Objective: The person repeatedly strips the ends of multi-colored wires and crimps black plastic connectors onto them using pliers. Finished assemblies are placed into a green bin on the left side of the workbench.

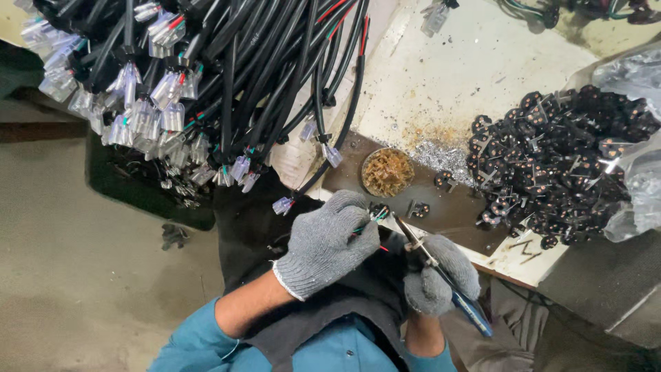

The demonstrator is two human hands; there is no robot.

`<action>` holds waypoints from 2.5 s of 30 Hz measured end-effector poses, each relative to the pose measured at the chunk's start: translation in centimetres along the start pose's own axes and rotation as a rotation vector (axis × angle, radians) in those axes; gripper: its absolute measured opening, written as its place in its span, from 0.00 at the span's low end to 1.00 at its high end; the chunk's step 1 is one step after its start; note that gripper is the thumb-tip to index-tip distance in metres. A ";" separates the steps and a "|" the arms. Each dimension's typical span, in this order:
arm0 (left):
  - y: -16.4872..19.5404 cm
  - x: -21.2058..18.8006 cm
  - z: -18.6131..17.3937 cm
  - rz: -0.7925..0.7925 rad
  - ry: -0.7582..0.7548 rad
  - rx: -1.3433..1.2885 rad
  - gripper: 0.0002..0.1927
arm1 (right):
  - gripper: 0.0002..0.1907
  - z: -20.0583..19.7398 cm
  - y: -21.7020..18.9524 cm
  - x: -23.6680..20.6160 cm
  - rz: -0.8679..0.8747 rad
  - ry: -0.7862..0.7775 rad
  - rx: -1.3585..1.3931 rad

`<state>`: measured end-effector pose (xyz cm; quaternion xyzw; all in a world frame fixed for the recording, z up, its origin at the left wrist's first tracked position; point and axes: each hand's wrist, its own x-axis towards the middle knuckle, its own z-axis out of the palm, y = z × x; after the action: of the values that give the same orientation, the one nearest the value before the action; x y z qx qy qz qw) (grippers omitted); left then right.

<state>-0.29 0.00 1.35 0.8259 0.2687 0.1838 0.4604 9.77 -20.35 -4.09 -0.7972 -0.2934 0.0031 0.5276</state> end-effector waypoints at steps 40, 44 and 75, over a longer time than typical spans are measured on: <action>0.2 0.3 0.4 -0.030 -0.030 0.016 0.11 | 0.19 0.4 -2.0 2.4 0.106 -0.116 0.053; 0.0 0.0 0.3 -0.022 -0.049 0.014 0.12 | 0.18 0.2 -1.1 1.4 -0.023 -0.041 0.016; 0.1 0.1 0.5 -0.026 -0.046 0.028 0.12 | 0.17 0.7 -1.7 1.5 -0.102 -0.164 -0.130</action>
<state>0.08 -0.28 1.17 0.8326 0.2714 0.1550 0.4574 10.05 -18.62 -2.52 -0.8109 -0.3755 0.0223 0.4483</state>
